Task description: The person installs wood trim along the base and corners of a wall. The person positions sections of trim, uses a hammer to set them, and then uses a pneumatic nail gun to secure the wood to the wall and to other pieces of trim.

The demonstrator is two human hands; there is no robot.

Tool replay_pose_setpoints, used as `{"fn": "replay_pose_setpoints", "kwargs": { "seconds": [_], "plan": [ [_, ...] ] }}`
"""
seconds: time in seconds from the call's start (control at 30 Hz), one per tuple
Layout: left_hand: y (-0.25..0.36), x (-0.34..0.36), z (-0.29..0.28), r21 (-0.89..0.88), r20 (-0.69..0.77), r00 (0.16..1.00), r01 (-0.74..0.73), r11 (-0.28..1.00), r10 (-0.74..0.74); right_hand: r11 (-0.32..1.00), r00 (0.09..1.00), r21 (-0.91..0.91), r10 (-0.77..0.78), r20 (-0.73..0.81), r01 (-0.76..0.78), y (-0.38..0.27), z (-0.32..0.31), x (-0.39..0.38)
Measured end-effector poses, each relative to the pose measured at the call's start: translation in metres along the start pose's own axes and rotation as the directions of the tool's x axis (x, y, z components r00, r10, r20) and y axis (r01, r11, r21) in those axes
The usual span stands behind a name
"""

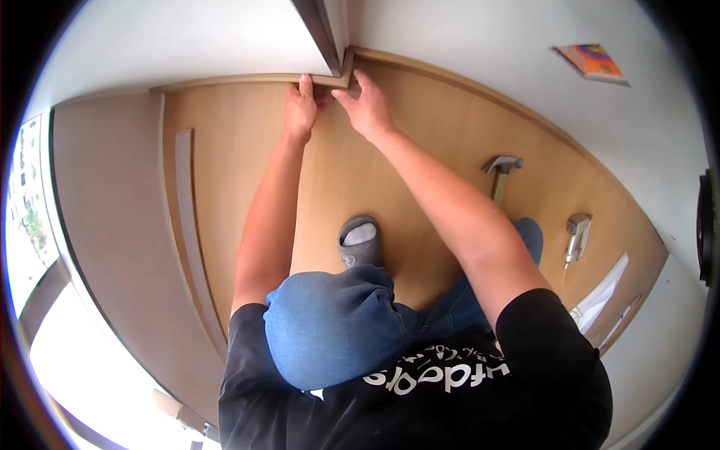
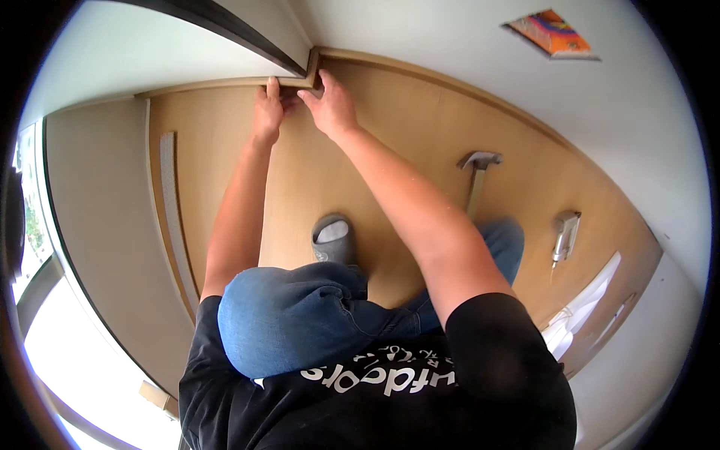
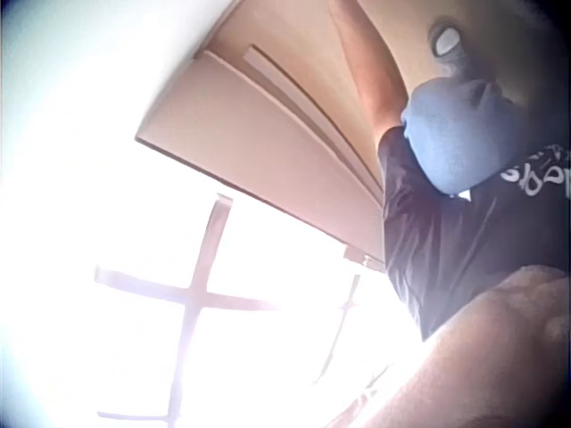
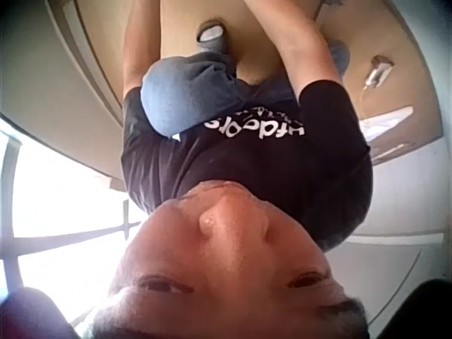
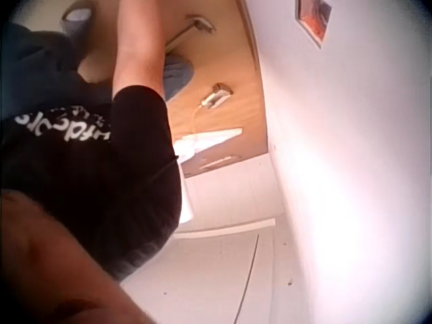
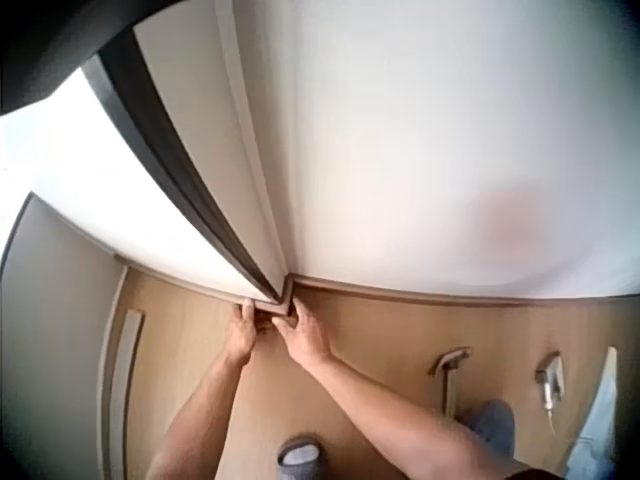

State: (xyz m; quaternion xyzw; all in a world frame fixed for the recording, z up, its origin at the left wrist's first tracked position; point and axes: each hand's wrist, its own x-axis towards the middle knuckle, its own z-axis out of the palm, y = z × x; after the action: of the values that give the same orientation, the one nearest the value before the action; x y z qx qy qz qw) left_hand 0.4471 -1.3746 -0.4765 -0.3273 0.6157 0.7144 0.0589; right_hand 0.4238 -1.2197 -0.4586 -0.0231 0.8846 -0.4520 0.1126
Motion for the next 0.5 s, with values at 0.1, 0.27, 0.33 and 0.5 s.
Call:
{"fn": "replay_pose_setpoints", "kwargs": {
  "seconds": [0.1, 0.27, 0.33, 0.5],
  "plan": [
    [0.004, -0.007, 0.002, -0.017, 0.023, 0.999, 0.041, 0.999, -0.041, 0.981, 0.995, 0.161, 0.104, 0.013, -0.105, 0.024, -0.001, -0.029],
    [0.016, -0.013, 0.002, 0.022, -0.009, 0.996, 0.084, 0.996, -0.083, 0.78, 0.971, 0.588, 0.236, 0.037, -0.212, 0.038, 0.007, -0.04],
    [0.021, -0.018, 0.005, 0.056, -0.004, 0.996, 0.091, 0.994, -0.091, 0.769, 0.962, 0.593, 0.271, 0.038, -0.24, 0.03, 0.011, -0.033],
    [0.027, -0.017, 0.009, 0.051, 0.004, 0.995, 0.1, 0.994, -0.1, 0.924, 0.974, 0.34, 0.11, 0.196, -0.173, 0.016, -0.002, 0.001]
  ]
}}
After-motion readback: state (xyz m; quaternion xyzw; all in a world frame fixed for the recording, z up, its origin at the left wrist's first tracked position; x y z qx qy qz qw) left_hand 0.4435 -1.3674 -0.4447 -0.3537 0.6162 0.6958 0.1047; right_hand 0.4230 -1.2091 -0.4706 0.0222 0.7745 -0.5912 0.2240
